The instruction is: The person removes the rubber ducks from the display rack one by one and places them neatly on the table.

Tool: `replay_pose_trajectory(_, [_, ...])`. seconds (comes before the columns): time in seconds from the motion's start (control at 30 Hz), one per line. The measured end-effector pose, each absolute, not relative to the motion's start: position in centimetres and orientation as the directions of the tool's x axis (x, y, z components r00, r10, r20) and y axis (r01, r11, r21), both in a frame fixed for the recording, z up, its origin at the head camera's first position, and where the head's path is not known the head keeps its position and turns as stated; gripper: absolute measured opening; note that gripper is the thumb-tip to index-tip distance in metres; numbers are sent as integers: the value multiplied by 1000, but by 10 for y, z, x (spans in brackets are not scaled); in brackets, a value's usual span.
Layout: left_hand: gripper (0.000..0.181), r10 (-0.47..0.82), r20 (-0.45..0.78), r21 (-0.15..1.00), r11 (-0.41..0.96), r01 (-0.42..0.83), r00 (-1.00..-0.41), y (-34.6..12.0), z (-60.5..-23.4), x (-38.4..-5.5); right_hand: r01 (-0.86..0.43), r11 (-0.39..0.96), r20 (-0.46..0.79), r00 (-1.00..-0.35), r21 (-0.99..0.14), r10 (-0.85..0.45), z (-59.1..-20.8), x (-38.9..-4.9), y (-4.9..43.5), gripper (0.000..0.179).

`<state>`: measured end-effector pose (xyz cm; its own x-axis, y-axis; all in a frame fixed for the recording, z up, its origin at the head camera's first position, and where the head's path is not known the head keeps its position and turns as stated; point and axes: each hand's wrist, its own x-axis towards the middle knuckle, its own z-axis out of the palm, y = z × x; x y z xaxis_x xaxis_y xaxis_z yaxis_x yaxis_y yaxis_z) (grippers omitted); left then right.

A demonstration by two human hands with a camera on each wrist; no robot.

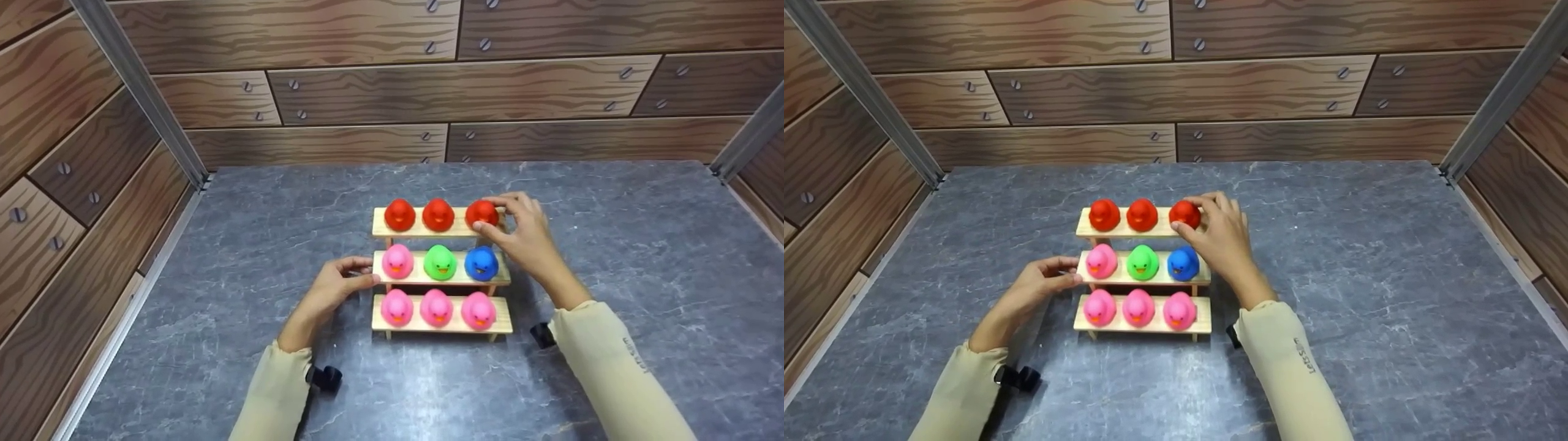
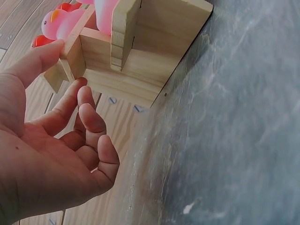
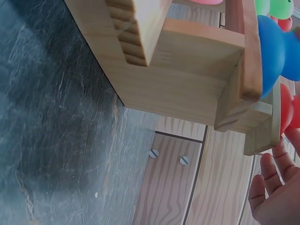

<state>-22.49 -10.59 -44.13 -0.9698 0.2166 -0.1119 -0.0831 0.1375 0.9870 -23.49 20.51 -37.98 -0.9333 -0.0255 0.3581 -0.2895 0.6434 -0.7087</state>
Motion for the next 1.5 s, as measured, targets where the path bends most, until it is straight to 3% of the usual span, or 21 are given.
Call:
replay_pose_trajectory(0.7, [39, 210, -105, 989, 125, -79, -972, -105, -440, -223, -302, 573, 376, -926, -762, 12, -377, -228, 229, 41])
replay_pose_trajectory(1.5, [41, 223, -103, 987, 147, -72, -969, -106, -439, -223, -262, 619, 349, -937, -740, 21, -393, -219, 276, 41])
